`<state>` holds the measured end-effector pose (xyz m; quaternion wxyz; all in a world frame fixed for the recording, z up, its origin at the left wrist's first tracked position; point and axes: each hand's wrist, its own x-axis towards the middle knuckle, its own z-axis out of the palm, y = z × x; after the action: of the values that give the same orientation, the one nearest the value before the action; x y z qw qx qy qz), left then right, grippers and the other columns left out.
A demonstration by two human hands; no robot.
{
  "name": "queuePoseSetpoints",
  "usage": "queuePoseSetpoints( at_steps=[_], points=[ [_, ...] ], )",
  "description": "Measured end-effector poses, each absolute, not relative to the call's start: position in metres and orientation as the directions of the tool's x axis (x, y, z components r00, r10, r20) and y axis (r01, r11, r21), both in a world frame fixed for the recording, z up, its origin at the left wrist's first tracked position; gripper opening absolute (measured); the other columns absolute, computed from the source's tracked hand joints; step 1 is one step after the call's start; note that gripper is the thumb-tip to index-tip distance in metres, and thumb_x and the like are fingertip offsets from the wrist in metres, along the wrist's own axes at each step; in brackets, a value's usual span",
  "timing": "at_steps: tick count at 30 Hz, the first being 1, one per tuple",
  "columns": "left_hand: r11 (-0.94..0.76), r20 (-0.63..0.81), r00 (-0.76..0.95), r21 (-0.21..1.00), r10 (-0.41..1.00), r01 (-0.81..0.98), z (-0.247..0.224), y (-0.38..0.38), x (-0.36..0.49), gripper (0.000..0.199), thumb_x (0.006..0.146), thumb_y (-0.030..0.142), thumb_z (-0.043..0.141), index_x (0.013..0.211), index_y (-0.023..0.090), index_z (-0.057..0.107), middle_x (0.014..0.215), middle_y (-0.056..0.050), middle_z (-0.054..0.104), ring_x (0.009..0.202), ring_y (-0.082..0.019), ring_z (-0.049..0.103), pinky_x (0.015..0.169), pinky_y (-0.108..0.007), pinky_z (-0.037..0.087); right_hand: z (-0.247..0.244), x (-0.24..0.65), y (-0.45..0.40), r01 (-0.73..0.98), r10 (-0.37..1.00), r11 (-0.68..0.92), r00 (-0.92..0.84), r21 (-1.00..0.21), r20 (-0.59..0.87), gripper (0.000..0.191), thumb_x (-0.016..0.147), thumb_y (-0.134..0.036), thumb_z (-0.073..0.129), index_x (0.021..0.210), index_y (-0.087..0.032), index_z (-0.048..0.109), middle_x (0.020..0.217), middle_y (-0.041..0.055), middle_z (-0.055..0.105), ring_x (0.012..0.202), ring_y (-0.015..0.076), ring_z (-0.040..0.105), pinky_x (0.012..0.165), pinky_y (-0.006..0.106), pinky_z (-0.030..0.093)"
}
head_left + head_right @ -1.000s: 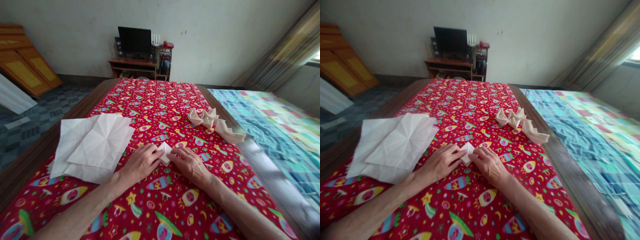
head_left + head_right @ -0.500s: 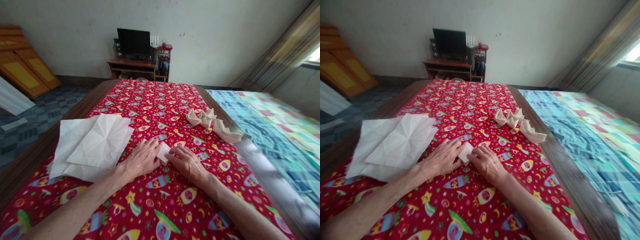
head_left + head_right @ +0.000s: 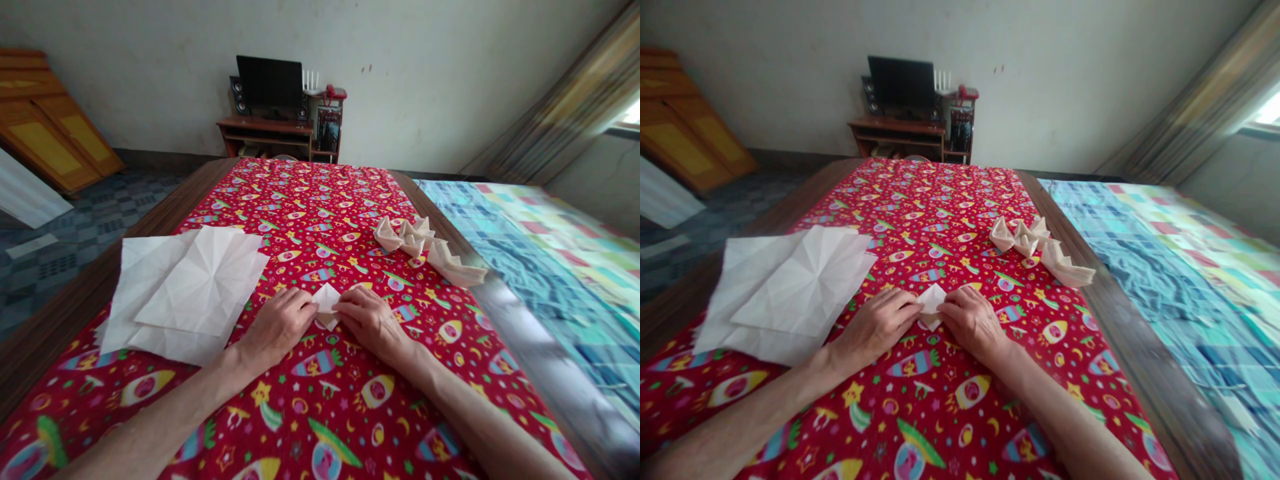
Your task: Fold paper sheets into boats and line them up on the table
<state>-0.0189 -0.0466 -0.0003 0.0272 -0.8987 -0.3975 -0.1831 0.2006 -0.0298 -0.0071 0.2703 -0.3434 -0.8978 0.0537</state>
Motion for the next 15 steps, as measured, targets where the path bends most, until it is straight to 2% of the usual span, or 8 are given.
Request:
queuePoseSetpoints(
  at_steps=[4,7,12,15],
  points=[
    [-0.608,0.419,0.474,0.285,0.775,0.741,-0.011,-0.038,-0.019,0.014,0.092,0.020,0.046,0.085,0.017,0.058,0.086,-0.003,0.058,0.083,-0.016,0.055,0.077,-0.029,0.045,-0.005,0.199,-0.030,0.611,0.763,0.646,-0.525,-0.458,0.377,0.020,0.093,-0.026,0.048,0.084,-0.018,0.064,0.082,0.0047,0.061,0.076,0.0146,0.055,0.068,0.025,0.043],
    [-0.541,0.399,0.391,0.396,0.829,0.742,-0.016,-0.032,-0.018,0.016,0.092,0.022,0.048,0.080,0.017,0.056,0.082,-0.001,0.056,0.078,-0.014,0.055,0.072,-0.026,0.045,-0.003,0.197,-0.031,0.650,0.817,0.576,-0.468,-0.496,0.337,0.020,0.092,-0.027,0.048,0.082,-0.018,0.063,0.079,0.0037,0.060,0.074,0.0139,0.055,0.065,0.024,0.042],
    [-0.504,0.367,0.370,0.404,0.854,0.763,-0.014,-0.032,-0.018,0.016,0.092,0.023,0.048,0.077,0.018,0.055,0.081,-0.001,0.055,0.078,-0.014,0.055,0.071,-0.026,0.044,-0.005,0.194,-0.028,0.726,0.870,0.493,-0.390,-0.480,0.302,0.024,0.092,-0.032,0.049,0.077,-0.018,0.062,0.073,0.0020,0.060,0.067,0.0125,0.054,0.060,0.022,0.037],
    [-0.471,0.340,0.357,0.364,0.870,0.803,-0.011,-0.034,-0.016,0.016,0.091,0.023,0.049,0.077,0.018,0.054,0.081,-0.001,0.055,0.079,-0.015,0.055,0.071,-0.026,0.044,-0.005,0.192,-0.026,0.766,0.882,0.468,-0.370,-0.440,0.293,0.024,0.091,-0.033,0.049,0.076,-0.018,0.060,0.072,0.0019,0.061,0.064,0.0123,0.054,0.059,0.022,0.035]
  ],
)
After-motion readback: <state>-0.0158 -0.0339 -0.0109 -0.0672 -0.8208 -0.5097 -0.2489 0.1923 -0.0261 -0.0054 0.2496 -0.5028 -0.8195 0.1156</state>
